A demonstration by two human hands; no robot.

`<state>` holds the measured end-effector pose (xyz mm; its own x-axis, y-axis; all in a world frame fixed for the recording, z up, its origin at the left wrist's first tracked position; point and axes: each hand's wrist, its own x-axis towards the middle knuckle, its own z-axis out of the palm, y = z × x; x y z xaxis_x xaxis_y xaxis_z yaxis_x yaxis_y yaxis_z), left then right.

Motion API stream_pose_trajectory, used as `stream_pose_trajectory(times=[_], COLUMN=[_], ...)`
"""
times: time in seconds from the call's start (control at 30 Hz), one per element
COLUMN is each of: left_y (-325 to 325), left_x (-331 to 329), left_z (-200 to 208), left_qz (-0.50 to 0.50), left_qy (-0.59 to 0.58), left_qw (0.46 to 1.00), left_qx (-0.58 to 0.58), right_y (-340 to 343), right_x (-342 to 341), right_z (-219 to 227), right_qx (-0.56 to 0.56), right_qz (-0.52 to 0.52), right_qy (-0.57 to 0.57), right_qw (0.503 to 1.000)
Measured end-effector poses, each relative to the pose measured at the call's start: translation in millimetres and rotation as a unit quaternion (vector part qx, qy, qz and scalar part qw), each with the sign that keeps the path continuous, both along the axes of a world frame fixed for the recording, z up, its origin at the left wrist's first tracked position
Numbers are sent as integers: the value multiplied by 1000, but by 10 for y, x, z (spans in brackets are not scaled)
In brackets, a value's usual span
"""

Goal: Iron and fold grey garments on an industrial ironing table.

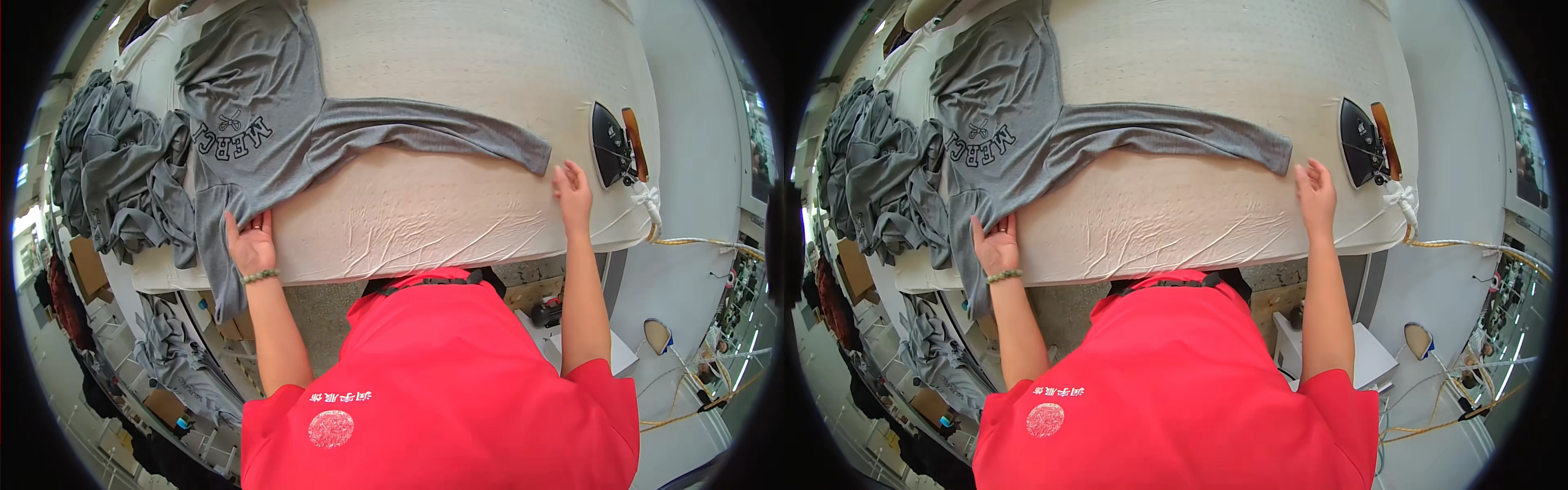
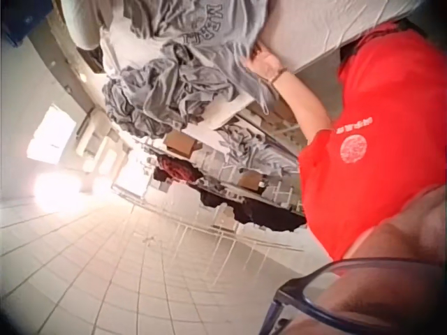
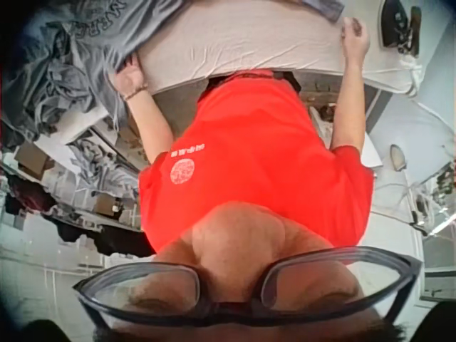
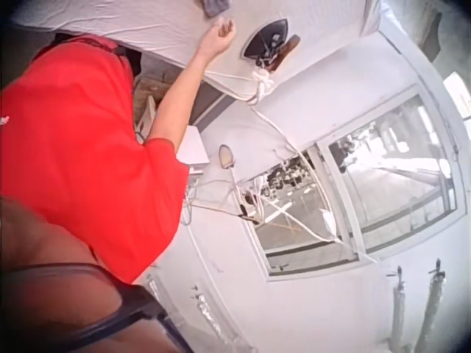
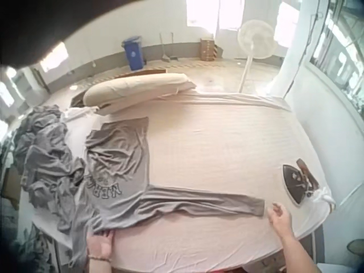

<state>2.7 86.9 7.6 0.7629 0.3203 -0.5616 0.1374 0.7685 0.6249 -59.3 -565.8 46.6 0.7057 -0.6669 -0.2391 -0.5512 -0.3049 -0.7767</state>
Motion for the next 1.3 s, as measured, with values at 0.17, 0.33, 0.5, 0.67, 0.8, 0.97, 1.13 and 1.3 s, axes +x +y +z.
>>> stream_pose_trajectory(times=[0.17,0.33,0.5,0.67,0.8,0.97,1.13,1.3], left_y=[-74,219,497,477,620,372,-435,-1026], left_x=[543,1009,1740,2220,1692,448,-556,-474], left_z=[590,1606,2345,3135,2860,838,239,446], left_qz=[80,90,55,-43,-19,65,-83,-172], left_qy=[90,-64,-139,-268,-171,143,158,236], left_qw=[969,913,839,797,925,953,958,936], left_qx=[214,393,523,539,339,258,223,195], right_y=[-11,-201,-478,-640,-521,-39,179,272], right_x=[485,587,384,89,-211,-401,-407,-182], right_z=[-79,154,675,1020,883,337,233,359], right_qx=[-198,29,85,160,146,91,-74,11], right_qz=[164,68,-9,-10,-12,70,196,271], right_qy=[132,-45,-136,-228,-225,22,41,138], right_qw=[957,996,987,960,963,993,977,952])
